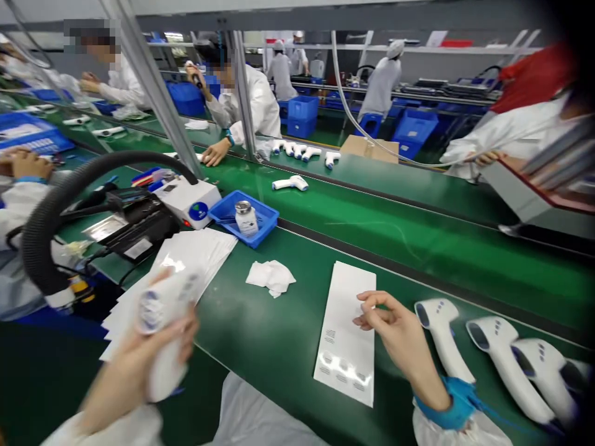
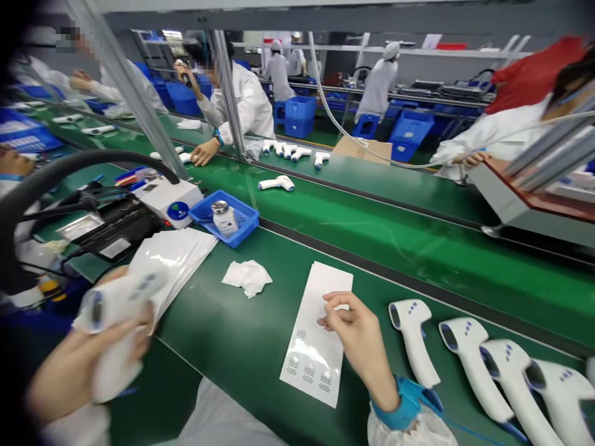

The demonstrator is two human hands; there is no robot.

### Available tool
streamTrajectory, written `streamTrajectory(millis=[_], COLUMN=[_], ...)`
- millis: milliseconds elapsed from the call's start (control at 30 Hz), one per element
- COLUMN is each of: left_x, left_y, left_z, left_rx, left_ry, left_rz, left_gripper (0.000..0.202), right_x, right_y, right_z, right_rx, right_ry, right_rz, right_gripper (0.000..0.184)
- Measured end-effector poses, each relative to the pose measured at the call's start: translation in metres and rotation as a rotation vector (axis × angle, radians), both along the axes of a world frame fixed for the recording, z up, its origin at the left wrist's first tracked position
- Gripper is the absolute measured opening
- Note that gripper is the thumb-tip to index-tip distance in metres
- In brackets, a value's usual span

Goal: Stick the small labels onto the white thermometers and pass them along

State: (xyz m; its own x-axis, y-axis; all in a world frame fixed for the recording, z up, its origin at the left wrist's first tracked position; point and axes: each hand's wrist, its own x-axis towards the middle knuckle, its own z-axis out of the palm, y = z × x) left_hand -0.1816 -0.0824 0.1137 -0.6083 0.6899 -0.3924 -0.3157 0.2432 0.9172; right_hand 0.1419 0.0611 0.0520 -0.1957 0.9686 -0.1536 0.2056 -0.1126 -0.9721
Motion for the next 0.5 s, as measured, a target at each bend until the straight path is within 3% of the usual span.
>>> streamTrajectory(millis=[67,133,233,333,500], left_x=[0.057,0.109,0.166,0.195,0.208], left_y=[0.038,0.071,0.104,0.123,0.134], left_z=[-0.018,-0.042,-0.075,-0.097,-0.115], left_rx=[0.195,0.174,0.179,0.220,0.342], left_ry=[-0.181,-0.317,-0.312,-0.146,0.048], left_rz=[-0.257,-0.458,-0.635,-0.706,-0.750], left_gripper=[0.098,0.097,0.086,0.071,0.061], right_x=[-0.001,0.000,0.002,0.005,0.010], right_y=[-0.013,-0.028,-0.051,-0.063,-0.050], right_z=[0.002,0.004,0.003,0.000,-0.003], right_rx=[-0.045,-0.113,-0.193,-0.143,0.082], right_ry=[0.014,0.033,0.073,0.022,-0.131], right_rz=[0.073,0.162,0.245,0.236,0.141], right_gripper=[0.030,0.024,0.017,0.012,0.011])
